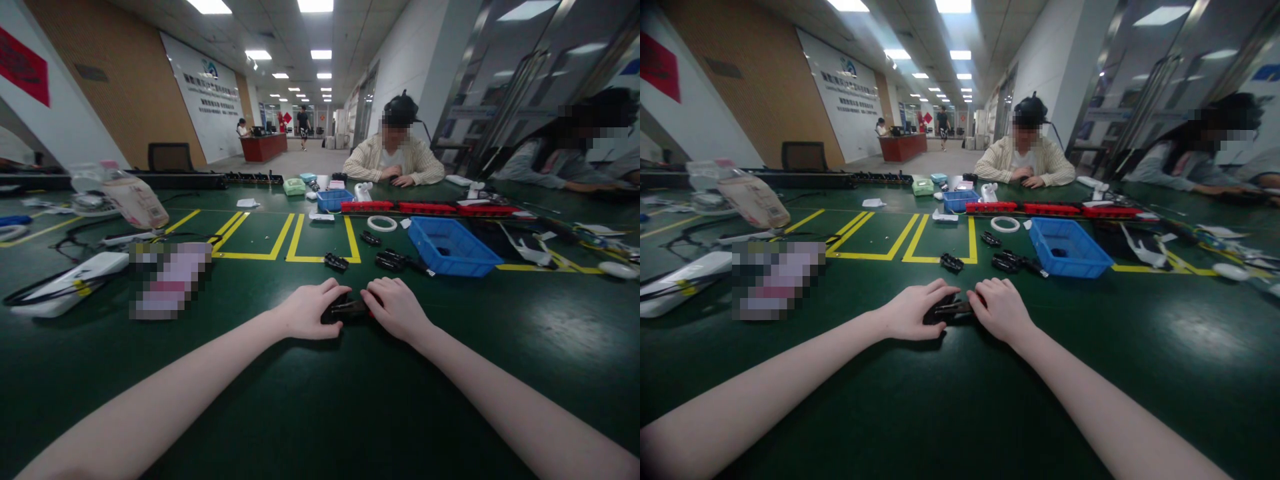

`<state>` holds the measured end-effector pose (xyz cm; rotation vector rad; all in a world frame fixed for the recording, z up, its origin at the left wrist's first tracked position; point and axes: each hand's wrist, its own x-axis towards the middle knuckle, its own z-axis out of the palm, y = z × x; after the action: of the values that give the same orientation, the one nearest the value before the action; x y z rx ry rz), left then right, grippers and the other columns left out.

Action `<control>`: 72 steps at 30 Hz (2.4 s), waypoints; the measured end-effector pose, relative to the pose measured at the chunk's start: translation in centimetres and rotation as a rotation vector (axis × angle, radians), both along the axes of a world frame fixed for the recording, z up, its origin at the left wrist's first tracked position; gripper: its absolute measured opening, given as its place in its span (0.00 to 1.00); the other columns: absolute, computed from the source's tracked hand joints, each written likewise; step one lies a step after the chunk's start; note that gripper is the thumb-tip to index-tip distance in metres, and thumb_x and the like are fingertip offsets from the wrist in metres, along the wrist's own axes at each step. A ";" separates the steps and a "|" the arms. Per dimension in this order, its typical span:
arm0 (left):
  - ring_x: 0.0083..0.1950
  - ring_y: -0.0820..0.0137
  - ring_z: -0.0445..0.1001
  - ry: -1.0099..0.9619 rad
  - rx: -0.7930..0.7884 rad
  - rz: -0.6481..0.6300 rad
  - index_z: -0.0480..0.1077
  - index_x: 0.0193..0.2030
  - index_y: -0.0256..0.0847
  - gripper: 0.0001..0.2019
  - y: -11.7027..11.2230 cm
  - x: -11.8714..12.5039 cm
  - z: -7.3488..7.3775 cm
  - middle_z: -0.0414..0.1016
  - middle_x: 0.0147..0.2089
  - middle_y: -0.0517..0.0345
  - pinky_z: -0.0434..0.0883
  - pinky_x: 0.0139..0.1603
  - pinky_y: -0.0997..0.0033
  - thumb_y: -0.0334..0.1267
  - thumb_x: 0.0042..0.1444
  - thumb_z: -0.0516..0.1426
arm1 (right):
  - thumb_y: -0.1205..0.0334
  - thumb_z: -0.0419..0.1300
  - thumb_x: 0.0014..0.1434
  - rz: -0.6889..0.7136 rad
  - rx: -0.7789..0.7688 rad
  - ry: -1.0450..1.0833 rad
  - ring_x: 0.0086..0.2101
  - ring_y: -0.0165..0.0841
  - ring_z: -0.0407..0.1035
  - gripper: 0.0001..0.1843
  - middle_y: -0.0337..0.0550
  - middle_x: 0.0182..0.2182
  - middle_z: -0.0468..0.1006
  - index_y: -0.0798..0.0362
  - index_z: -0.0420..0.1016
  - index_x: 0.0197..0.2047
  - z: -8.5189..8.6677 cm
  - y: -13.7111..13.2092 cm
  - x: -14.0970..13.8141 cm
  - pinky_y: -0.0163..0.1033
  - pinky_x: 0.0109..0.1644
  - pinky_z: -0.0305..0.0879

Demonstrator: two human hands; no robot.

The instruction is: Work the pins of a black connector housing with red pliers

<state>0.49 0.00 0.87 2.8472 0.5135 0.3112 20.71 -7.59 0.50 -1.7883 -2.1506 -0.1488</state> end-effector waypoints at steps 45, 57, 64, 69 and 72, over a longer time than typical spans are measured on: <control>0.45 0.66 0.71 -0.095 -0.084 -0.037 0.56 0.61 0.40 0.23 0.5 -0.2 -0.3 0.62 0.54 0.50 0.71 0.46 0.66 0.37 0.58 0.51 | 0.54 0.46 0.64 0.039 0.067 -0.020 0.36 0.37 0.65 0.17 0.47 0.33 0.72 0.54 0.70 0.33 -0.2 0.5 2.2 0.42 0.38 0.61; 0.43 0.66 0.72 -0.073 -0.112 -0.013 0.59 0.60 0.38 0.24 0.4 0.0 0.1 0.66 0.50 0.51 0.71 0.43 0.69 0.38 0.57 0.54 | 0.56 0.45 0.64 0.076 0.160 -0.005 0.35 0.36 0.66 0.19 0.48 0.32 0.74 0.55 0.72 0.32 0.2 0.4 3.1 0.41 0.38 0.61; 0.45 0.64 0.72 -0.049 -0.051 -0.043 0.61 0.56 0.39 0.20 0.6 0.1 0.0 0.71 0.48 0.52 0.70 0.43 0.67 0.40 0.57 0.53 | 0.56 0.45 0.64 0.097 0.150 0.013 0.36 0.36 0.66 0.19 0.49 0.34 0.75 0.54 0.73 0.32 0.4 0.3 3.5 0.42 0.39 0.62; 0.45 0.64 0.72 -0.057 -0.047 -0.040 0.62 0.56 0.39 0.20 0.5 0.1 0.0 0.71 0.48 0.52 0.69 0.43 0.67 0.39 0.57 0.52 | 0.55 0.43 0.65 0.086 0.086 0.016 0.37 0.37 0.67 0.21 0.49 0.35 0.75 0.54 0.73 0.33 0.3 0.5 3.7 0.43 0.40 0.64; 0.45 0.64 0.72 -0.058 -0.059 -0.038 0.62 0.55 0.39 0.19 0.5 0.0 0.1 0.71 0.48 0.53 0.69 0.43 0.67 0.39 0.57 0.52 | 0.54 0.42 0.66 0.099 0.032 0.021 0.39 0.36 0.68 0.20 0.48 0.38 0.74 0.53 0.73 0.37 0.3 0.3 4.0 0.43 0.41 0.66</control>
<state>0.54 0.53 0.95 2.7786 0.4491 0.3650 24.69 -7.26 0.81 -1.6546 -2.2043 -0.1385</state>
